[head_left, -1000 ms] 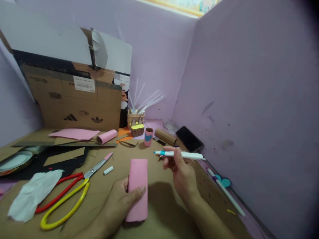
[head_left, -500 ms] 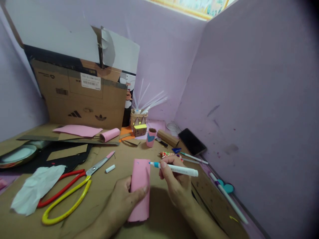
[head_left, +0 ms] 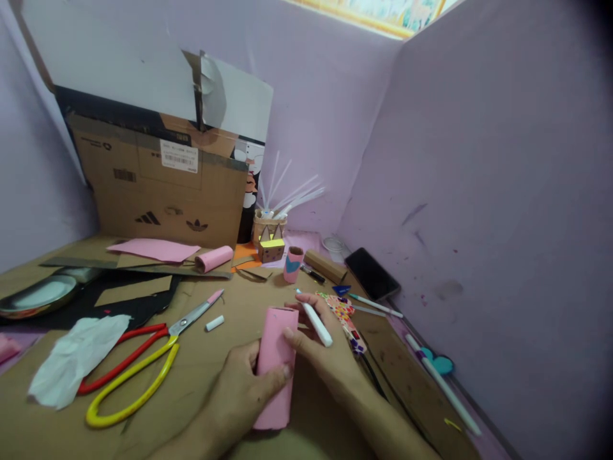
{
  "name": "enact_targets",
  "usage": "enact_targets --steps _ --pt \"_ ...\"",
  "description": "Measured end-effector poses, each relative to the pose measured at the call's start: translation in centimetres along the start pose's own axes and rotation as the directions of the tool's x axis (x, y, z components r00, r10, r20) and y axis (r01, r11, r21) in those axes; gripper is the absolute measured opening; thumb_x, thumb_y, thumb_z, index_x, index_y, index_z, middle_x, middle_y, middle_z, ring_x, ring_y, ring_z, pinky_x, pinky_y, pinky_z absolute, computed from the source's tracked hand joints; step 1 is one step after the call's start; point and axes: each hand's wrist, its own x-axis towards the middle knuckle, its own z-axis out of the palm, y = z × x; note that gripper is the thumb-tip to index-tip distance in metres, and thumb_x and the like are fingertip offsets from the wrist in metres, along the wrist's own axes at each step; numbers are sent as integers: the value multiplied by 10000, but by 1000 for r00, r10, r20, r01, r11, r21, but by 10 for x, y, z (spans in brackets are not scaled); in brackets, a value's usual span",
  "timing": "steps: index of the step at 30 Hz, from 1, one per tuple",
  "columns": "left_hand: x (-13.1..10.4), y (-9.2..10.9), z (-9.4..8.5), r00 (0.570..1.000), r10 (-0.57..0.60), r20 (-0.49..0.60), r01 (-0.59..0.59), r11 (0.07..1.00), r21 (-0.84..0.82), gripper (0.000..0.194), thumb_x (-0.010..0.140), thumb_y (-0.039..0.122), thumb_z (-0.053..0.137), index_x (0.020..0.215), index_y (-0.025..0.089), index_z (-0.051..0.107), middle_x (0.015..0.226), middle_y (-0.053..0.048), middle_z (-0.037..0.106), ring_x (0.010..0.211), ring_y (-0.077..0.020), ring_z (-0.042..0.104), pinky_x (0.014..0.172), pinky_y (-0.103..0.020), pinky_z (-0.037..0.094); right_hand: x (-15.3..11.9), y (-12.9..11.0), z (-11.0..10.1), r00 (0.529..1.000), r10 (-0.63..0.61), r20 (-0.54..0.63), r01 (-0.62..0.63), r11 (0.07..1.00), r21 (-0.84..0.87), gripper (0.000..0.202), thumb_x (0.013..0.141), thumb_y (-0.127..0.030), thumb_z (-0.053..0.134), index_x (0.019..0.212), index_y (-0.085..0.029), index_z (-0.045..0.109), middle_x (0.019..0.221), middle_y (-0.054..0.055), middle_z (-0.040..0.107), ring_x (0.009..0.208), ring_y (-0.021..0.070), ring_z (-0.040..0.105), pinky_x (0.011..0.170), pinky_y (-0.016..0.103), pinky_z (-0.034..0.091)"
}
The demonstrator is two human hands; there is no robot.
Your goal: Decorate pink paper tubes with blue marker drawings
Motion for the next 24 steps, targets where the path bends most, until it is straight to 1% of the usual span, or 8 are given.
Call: enact_targets --steps 2,4,8,11,13,18,21,24 --pt "-1 -1 0 1000 18 12 -18 999 -28 303 666 381 683 804 113 654 692 -34 629 607 -153 524 519 -224 408 0 1 0 999 44 11 -44 999 28 438 612 -213 764 988 -232 540 834 -13 604 722 160 585 635 272 463" --pt "-2 0 -2 996 34 83 -24 992 -121 350 645 406 702 830 113 653 688 -31 616 603 -145 517 509 -217 399 0 0 -1 996 89 25 -91 989 118 411 602 -208 768 949 -228 548 732 -40 583 651 137 550 582 240 428" --pt "-7 4 -5 961 10 275 100 918 -383 421 638 419 709 927 122 633 790 -86 663 669 -197 599 566 -271 467 0 -7 0 978 179 102 -204 913 353 434 557 -222 791 922 -227 557 721 -34 600 613 128 534 542 227 411" --pt "-10 8 -6 934 -10 357 208 828 -521 428 633 413 705 946 134 621 851 -133 691 695 -240 643 595 -321 496 0 -11 0 973 190 132 -228 883 411 469 535 -221 804 942 -234 572 712 -28 601 595 133 533 517 231 405" --pt "-10 9 -6 923 1 385 226 808 -544 436 619 402 719 944 126 627 856 -146 695 697 -246 653 602 -324 499 -1 -12 0 973 183 142 -227 880 418 475 541 -225 804 955 -238 570 721 -26 602 600 133 536 521 229 403" --pt "-4 7 -6 951 18 309 163 819 -550 392 637 334 737 943 112 635 815 -120 692 682 -211 638 633 -319 497 1 -10 0 980 119 157 -167 922 348 430 578 -216 785 946 -223 563 809 -15 614 711 137 553 619 233 415" --pt "0 4 -6 964 54 260 100 832 -546 394 660 297 733 995 111 639 874 -110 690 715 -175 612 654 -279 480 1 -10 1 986 93 140 -132 943 307 446 564 -186 786 939 -236 550 827 -21 618 749 146 562 661 248 422" --pt "0 2 -7 963 67 260 86 842 -533 428 666 291 731 1045 116 639 946 -115 689 814 -198 612 715 -282 473 0 -11 2 987 92 132 -124 959 255 443 556 -182 783 920 -240 536 796 -28 615 718 150 566 651 260 421"
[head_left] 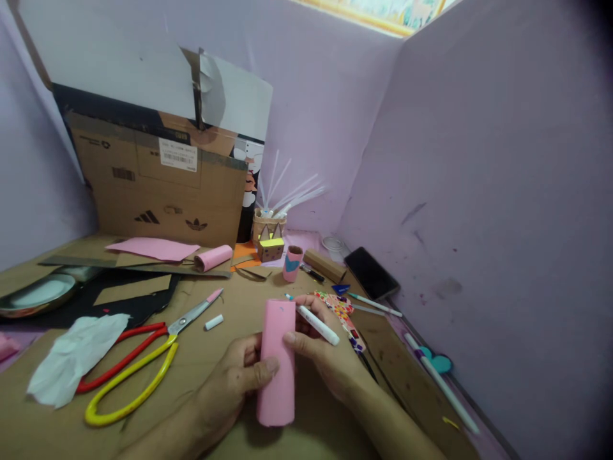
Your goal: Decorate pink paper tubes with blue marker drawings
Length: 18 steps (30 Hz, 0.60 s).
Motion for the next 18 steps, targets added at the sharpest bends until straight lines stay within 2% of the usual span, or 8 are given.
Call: enact_targets --steps 5,8,10,13,15,18 --pt "-2 2 1 999 29 16 -30 998 61 465 681 306 715 1102 131 627 1051 -119 673 986 -259 589 835 -331 456 -3 1 1 1000 -13 -18 12 997 -70 417 567 -173 764 908 -238 533 758 -40 598 679 141 553 620 251 416" --pt "-1 3 1 999 34 12 -35 992 120 441 673 315 722 1059 118 642 990 -117 688 921 -255 609 791 -330 471 -2 3 1 999 -26 -32 22 993 -115 409 574 -177 762 916 -237 545 747 -42 599 670 141 556 611 249 424" --pt "1 2 0 1000 24 -15 -22 991 129 426 660 324 730 1018 107 649 916 -109 697 841 -233 618 738 -312 477 0 2 -1 994 -79 -70 66 983 -171 377 616 -212 752 939 -234 559 786 -21 628 704 156 578 631 266 445" --pt "2 0 -2 996 3 -91 9 991 131 387 629 330 751 923 96 658 836 -92 692 757 -199 607 672 -280 472 2 -6 -7 941 -254 -224 198 949 -246 273 749 -343 662 981 -219 592 812 22 674 721 168 604 665 297 470" --pt "3 -1 -3 994 3 -107 12 990 138 375 618 330 757 894 96 657 825 -85 685 750 -191 598 651 -266 465 2 -12 -11 887 -335 -317 264 932 -248 280 815 -428 574 969 -201 628 694 19 664 618 147 583 599 280 467" --pt "2 0 -3 997 9 -74 1 991 134 386 625 332 748 920 103 652 825 -79 679 768 -197 594 657 -266 461 -2 -17 -13 831 -453 -323 354 878 -321 322 833 -462 543 793 -174 680 515 -13 562 466 111 496 452 234 395"
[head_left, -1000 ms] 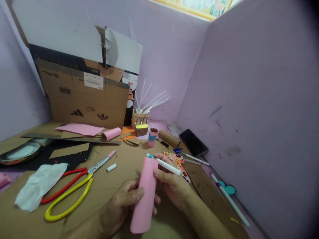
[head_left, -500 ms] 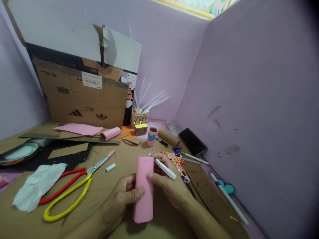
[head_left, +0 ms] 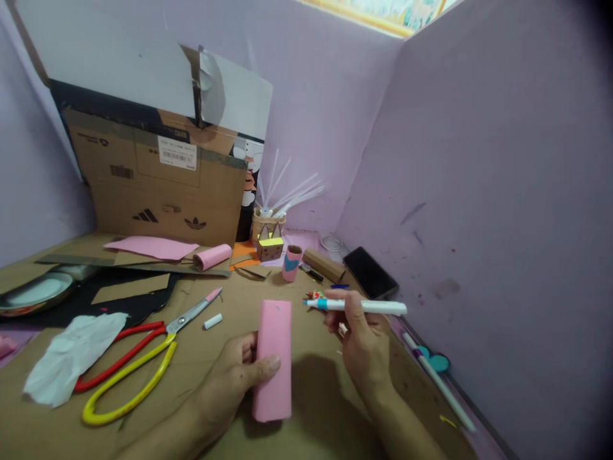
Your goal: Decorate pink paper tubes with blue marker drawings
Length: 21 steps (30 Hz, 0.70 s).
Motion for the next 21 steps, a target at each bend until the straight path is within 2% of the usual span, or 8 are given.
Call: enact_targets --steps 2,4,6,8,12,21 --pt "-1 1 1 1000 1 11 -1 1000 2 384 622 333 747 915 101 653 810 -77 679 762 -197 593 665 -269 460 -4 0 0 994 -108 30 110 991 -71 314 845 -420 546 695 -171 666 473 -28 507 428 99 461 421 228 359" --pt "-1 3 2 1000 1 23 -1 1000 8 389 621 330 750 921 102 657 818 -77 684 762 -195 595 684 -274 463 -9 1 0 979 -175 107 189 972 -142 263 853 -356 554 681 -178 645 482 -34 494 434 99 457 427 230 353" --pt "-1 3 3 999 -1 33 1 1000 15 391 631 326 747 945 110 657 837 -72 690 767 -190 599 700 -274 465 -11 3 1 962 -198 188 237 948 -213 185 843 -303 576 712 -187 637 529 -29 516 471 106 471 446 234 361" --pt "-1 2 3 999 0 34 0 1000 20 389 639 321 746 959 118 656 853 -66 694 774 -186 603 696 -266 465 -12 5 1 951 -215 221 273 921 -278 138 831 -270 590 724 -193 629 557 -28 527 491 109 475 461 237 367" --pt "0 1 2 1000 -9 26 8 1000 18 400 631 322 756 957 115 648 863 -70 694 818 -195 600 701 -262 461 -10 7 1 947 -259 192 310 893 -327 145 838 -248 571 710 -191 608 534 -41 506 474 100 463 463 229 370" --pt "0 1 2 1000 -3 20 2 998 56 396 621 344 756 918 106 643 837 -65 673 773 -178 571 664 -250 444 -10 5 4 940 -288 185 338 869 -362 158 836 -240 564 693 -183 603 532 -36 519 455 94 468 440 214 378"
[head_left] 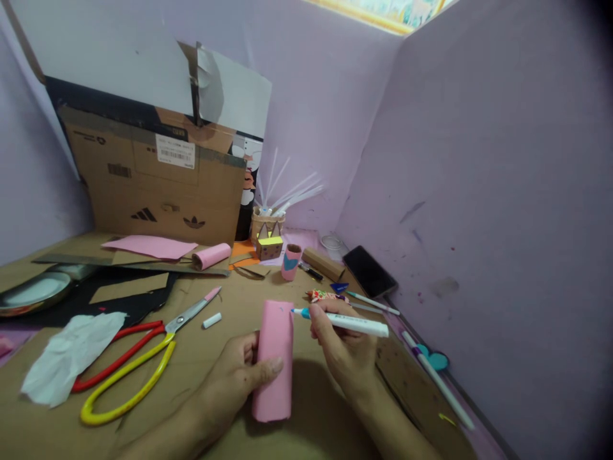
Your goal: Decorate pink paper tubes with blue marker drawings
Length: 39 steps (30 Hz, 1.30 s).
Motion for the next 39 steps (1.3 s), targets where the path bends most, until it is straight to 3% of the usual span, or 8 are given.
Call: enact_targets --steps 10,22,39 --pt "2 -3 -2 1000 17 4 -17 998 58 367 621 378 744 834 110 613 749 -35 609 711 -157 527 624 -240 414 0 1 2 1000 5 -10 -6 1000 -22 183 837 -254 561 679 -180 617 495 -39 506 429 95 451 409 208 362" --pt "1 -1 1 1000 -13 -8 13 1000 28 379 607 365 754 842 106 609 759 -47 618 720 -167 536 621 -243 417 -1 4 1 998 -59 34 60 998 -27 152 841 -220 566 700 -193 616 552 -27 568 510 120 526 537 252 433" --pt "1 -2 -1 1000 2 -15 -2 999 54 343 628 347 738 833 102 614 725 -33 608 669 -152 525 588 -237 391 -3 -1 1 990 21 138 -20 1000 -5 174 840 -237 558 682 -195 618 581 -1 608 518 136 558 484 242 444"
